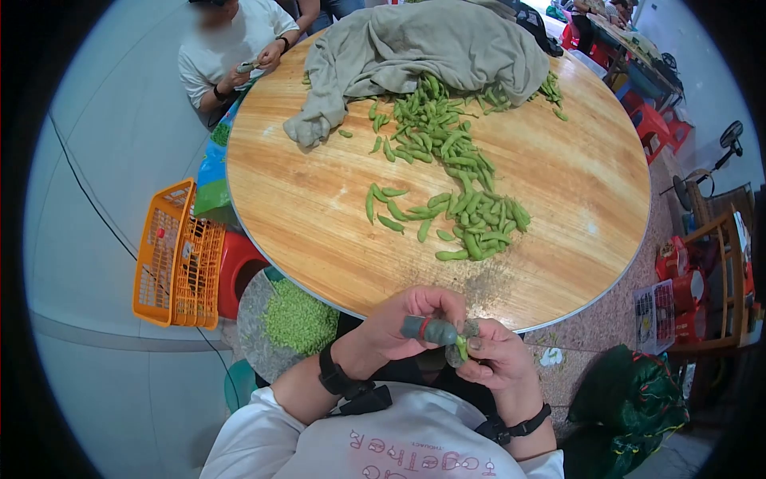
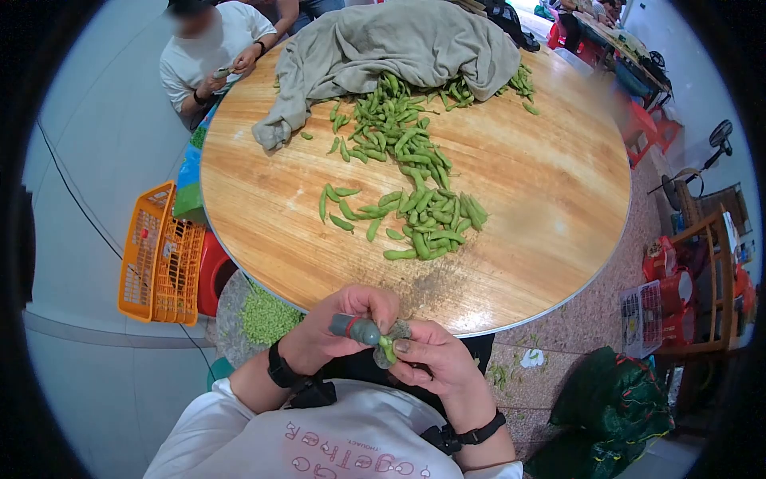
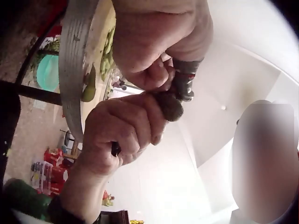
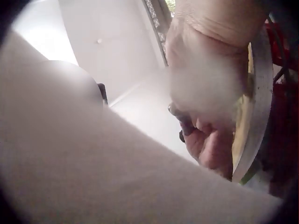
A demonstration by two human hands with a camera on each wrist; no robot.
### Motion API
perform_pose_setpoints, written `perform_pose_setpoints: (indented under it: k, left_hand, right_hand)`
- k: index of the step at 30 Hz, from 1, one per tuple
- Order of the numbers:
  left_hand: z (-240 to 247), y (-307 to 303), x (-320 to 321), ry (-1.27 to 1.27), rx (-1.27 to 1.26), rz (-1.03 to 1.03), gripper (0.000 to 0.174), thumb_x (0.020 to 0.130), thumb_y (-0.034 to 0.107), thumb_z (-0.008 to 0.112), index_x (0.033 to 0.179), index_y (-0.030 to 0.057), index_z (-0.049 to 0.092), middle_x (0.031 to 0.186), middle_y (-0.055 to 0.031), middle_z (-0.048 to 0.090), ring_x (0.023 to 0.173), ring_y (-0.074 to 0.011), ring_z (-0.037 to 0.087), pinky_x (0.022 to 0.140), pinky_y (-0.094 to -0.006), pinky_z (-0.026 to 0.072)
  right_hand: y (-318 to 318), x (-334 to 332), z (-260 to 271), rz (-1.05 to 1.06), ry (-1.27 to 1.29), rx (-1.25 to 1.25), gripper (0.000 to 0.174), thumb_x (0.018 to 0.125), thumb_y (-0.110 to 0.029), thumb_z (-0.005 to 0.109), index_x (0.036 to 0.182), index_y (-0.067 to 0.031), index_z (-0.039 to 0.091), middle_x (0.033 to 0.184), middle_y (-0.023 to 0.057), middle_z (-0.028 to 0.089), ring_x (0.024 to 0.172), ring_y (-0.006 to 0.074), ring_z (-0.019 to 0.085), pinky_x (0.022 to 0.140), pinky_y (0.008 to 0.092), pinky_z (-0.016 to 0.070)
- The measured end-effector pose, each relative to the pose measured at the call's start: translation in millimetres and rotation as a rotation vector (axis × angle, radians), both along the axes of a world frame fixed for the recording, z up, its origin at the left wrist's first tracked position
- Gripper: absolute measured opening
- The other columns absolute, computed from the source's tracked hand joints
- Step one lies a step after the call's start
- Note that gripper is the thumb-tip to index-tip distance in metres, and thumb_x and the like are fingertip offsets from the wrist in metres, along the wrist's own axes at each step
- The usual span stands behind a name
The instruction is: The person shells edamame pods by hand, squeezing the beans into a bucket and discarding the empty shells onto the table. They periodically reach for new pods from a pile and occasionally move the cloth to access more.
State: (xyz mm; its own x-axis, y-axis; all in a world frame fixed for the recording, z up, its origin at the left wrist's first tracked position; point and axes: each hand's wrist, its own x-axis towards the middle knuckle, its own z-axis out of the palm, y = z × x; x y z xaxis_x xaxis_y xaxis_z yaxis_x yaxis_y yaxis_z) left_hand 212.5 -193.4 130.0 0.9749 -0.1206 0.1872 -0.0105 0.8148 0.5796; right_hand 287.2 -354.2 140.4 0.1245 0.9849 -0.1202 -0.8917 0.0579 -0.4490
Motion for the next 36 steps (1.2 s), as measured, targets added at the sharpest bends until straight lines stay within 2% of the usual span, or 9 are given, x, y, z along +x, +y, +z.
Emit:
perform_pose_setpoints:
  k: [6, 8, 9, 12, 16, 18, 25, 31, 36]
  left_hand:
    - [23, -2, 3, 0.334, 0.055, 0.144, 0.024, 0.074, 0.016, 0.070, 0.087, 0.0017, 0.054, 0.084, -0.0017, 0.052, 0.075, -0.0088, 0.053, 0.065, -0.0201, 0.0430]
    - [13, -2, 5, 0.330, 0.161, 0.185, 0.023, 0.076, 0.012, 0.068, 0.090, 0.0009, 0.054, 0.086, -0.0012, 0.054, 0.079, -0.0078, 0.055, 0.069, -0.0206, 0.0451]
    - [7, -2, 5, 0.294, 0.309, 0.264, 0.020, 0.078, 0.010, 0.066, 0.091, 0.0003, 0.054, 0.086, -0.0012, 0.054, 0.076, -0.0074, 0.055, 0.068, -0.0207, 0.0453]
    - [13, 0, 4, 0.255, 0.482, 0.315, 0.015, 0.081, 0.004, 0.060, 0.094, -0.0007, 0.055, 0.085, -0.0009, 0.056, 0.071, -0.0066, 0.054, 0.065, -0.0210, 0.0452]
    - [16, 14, 5, 0.282, 0.568, 0.345, 0.016, 0.082, -0.001, 0.054, 0.098, -0.0003, 0.057, 0.081, -0.0011, 0.058, 0.066, -0.0061, 0.052, 0.061, -0.0216, 0.0442]
    - [12, 20, 5, 0.342, 0.548, 0.376, 0.018, 0.082, -0.002, 0.053, 0.098, 0.0001, 0.058, 0.081, -0.0016, 0.058, 0.066, -0.0061, 0.053, 0.060, -0.0217, 0.0439]
    - [2, 19, 4, -0.043, 1.444, 0.599, 0.022, 0.080, -0.001, 0.051, 0.100, 0.0022, 0.061, 0.084, -0.0089, 0.061, 0.067, -0.0133, 0.055, 0.061, -0.0256, 0.0444]
    - [19, 10, 2, 0.093, 1.262, -0.024, 0.022, 0.082, 0.003, 0.053, 0.102, 0.0044, 0.061, 0.088, -0.0076, 0.061, 0.074, -0.0122, 0.055, 0.061, -0.0255, 0.0446]
    - [13, 1, 3, 0.359, 0.778, 0.259, 0.023, 0.085, 0.007, 0.054, 0.106, 0.0026, 0.058, 0.081, -0.0008, 0.057, 0.064, -0.0068, 0.049, 0.055, -0.0197, 0.0389]
  right_hand:
    - [7, 3, 8, -0.211, -0.161, -0.174, 0.015, 0.086, -0.012, 0.052, 0.089, 0.0032, 0.054, 0.057, 0.0034, 0.047, 0.041, 0.0058, 0.036, 0.038, 0.0189, 0.0260]
    - [11, 3, 2, -0.547, -1.377, -0.358, 0.013, 0.087, -0.013, 0.053, 0.086, 0.0001, 0.054, 0.056, 0.0016, 0.047, 0.042, 0.0047, 0.034, 0.038, 0.0184, 0.0255]
    - [8, 3, 3, -0.518, -1.414, -0.428, 0.015, 0.086, -0.012, 0.055, 0.077, -0.0006, 0.053, 0.055, 0.0019, 0.048, 0.043, 0.0047, 0.038, 0.040, 0.0199, 0.0280]
    - [12, 7, 13, -0.322, -0.395, -0.413, 0.017, 0.084, -0.012, 0.056, 0.074, 0.0007, 0.052, 0.055, 0.0039, 0.049, 0.045, 0.0064, 0.043, 0.041, 0.0224, 0.0313]
    - [14, 23, 6, -0.234, -0.232, -0.335, 0.018, 0.083, -0.014, 0.059, 0.080, 0.0023, 0.052, 0.059, 0.0048, 0.052, 0.049, 0.0097, 0.048, 0.044, 0.0269, 0.0374]
    - [21, 43, -3, -0.763, -1.457, -0.553, 0.020, 0.081, -0.017, 0.061, 0.090, -0.0008, 0.054, 0.061, 0.0095, 0.057, 0.050, 0.0197, 0.054, 0.047, 0.0329, 0.0429]
    - [26, 50, 12, -0.374, -2.106, -0.765, 0.022, 0.075, -0.018, 0.065, 0.091, -0.0064, 0.056, 0.069, 0.0149, 0.060, 0.063, 0.0329, 0.059, 0.054, 0.0406, 0.0460]
    - [33, 48, 6, -0.439, -2.162, -0.662, 0.021, 0.075, -0.019, 0.065, 0.086, -0.0048, 0.055, 0.063, 0.0137, 0.057, 0.059, 0.0317, 0.058, 0.052, 0.0390, 0.0456]
    - [24, 43, -3, -0.540, -2.127, -0.694, 0.017, 0.079, -0.016, 0.063, 0.083, -0.0018, 0.055, 0.059, 0.0116, 0.057, 0.055, 0.0261, 0.058, 0.051, 0.0358, 0.0451]
